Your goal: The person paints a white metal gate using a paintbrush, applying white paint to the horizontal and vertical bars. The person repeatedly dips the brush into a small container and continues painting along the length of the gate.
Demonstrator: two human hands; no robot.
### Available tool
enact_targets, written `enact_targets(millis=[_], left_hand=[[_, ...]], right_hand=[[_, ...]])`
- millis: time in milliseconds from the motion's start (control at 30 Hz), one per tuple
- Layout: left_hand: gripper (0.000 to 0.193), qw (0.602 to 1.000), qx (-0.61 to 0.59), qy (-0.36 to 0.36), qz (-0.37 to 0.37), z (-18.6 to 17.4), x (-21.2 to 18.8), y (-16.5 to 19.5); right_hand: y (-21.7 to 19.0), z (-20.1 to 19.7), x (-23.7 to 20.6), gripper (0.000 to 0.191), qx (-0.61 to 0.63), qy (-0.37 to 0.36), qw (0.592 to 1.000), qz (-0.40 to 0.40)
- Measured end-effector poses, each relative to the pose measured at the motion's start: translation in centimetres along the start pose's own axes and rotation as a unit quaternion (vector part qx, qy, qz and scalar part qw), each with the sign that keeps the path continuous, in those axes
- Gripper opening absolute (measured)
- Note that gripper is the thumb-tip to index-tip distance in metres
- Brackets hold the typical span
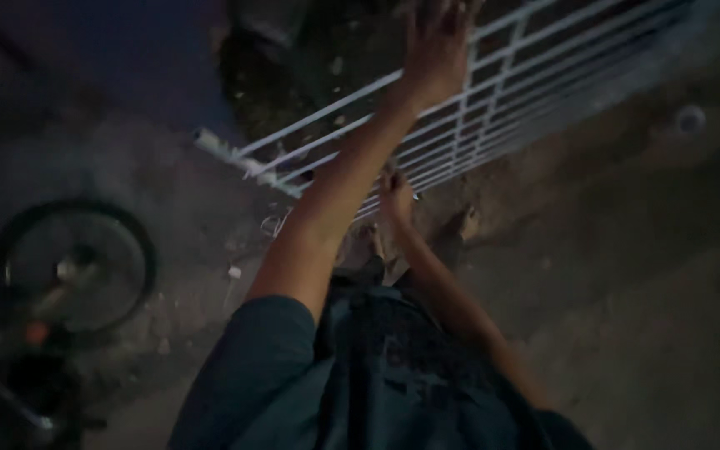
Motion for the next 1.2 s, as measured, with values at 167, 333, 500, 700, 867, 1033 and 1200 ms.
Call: enact_targets(millis=[167, 333, 500, 700, 867, 1033, 1200], left_hand=[[0.07, 0.994, 0.01, -0.009, -0.11, -8.4, -12.8, -3.8], [0.055, 0.953, 0.102, -0.067, -0.279, -19.2, -26.8, -12.3], [0.052, 0.948, 0.151, -0.138, -0.245, -19.3, -30.6, -14.1], [0.033, 0.951, 0.207, -0.115, -0.2, -18.9, -29.5, -14.9], [0.025, 0.933, 0.188, -0.17, -0.256, -19.8, -29.4, -16.9], [0.021, 0.928, 0.087, -0.153, -0.328, -21.3, -29.0, -19.2], [0.03, 0.915, 0.108, -0.265, -0.284, -19.3, -27.4, -21.8]], right_hand=[[0.9, -2.0, 1.9, 0.038, -0.018, -0.011, 0.999, -0.035], [1.3, -2.4, 3.3, 0.035, 0.054, -0.048, 0.997, -0.009], [-0.7, -2.2, 2.5, 0.03, 0.031, -0.011, 0.995, -0.096], [-0.4, -2.1, 1.7, 0.031, 0.033, -0.026, 0.999, -0.034], [-1.2, -2.9, 1.4, 0.034, -0.027, 0.002, 0.998, -0.052], [-0.7, -2.7, 2.0, 0.042, 0.019, -0.065, 0.998, -0.011], [-1.1, -3.9, 2.2, 0.035, -0.019, 0.002, 0.998, -0.066]])
Point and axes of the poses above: each hand's wrist, its own x-axis towards the middle knuckle, its own z-axis out of the palm, y = z × x, the point moved 9 cm from there along x, towards the middle knuckle, and after that the axes turned 15 degrees about z, right-handed, at the moved point
